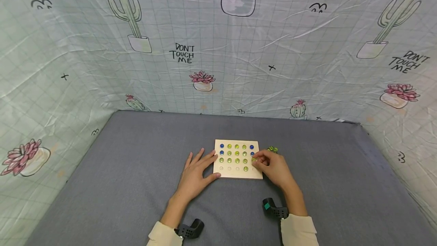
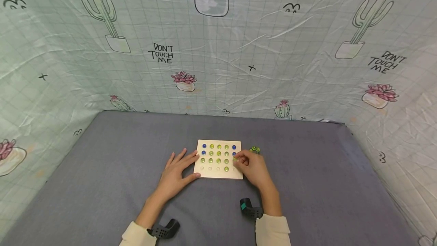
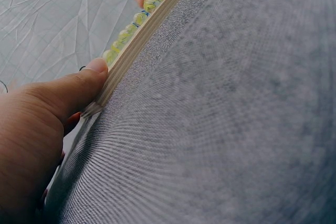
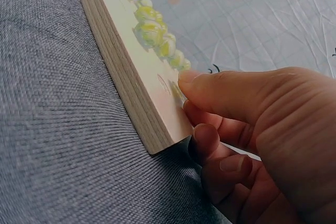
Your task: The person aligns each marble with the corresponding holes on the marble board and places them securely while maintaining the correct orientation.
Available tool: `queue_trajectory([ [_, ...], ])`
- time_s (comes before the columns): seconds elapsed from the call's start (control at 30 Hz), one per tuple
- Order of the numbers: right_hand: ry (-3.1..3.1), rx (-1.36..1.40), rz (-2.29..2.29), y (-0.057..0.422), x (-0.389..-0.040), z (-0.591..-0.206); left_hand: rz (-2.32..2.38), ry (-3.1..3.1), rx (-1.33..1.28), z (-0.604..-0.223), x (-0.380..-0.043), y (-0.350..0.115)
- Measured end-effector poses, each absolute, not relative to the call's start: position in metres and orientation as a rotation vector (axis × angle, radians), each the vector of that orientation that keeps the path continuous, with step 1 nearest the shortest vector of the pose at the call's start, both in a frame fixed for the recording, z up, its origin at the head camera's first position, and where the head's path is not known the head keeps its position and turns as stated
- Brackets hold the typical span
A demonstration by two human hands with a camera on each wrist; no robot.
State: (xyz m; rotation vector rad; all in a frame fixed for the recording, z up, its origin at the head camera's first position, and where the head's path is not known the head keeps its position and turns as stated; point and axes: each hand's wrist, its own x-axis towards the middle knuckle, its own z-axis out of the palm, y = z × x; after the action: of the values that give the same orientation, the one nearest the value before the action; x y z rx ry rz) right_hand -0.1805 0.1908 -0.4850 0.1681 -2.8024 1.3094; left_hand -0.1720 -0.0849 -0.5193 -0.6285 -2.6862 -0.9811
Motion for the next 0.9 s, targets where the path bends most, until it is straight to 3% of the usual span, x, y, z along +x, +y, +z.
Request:
queue_trajectory([
  [0.9, -2.633, -0.027, 1.215, 0.232, -0.176, -0.486, -0.971, -2.691, -0.633, -0.520, -0.172, -0.086],
])
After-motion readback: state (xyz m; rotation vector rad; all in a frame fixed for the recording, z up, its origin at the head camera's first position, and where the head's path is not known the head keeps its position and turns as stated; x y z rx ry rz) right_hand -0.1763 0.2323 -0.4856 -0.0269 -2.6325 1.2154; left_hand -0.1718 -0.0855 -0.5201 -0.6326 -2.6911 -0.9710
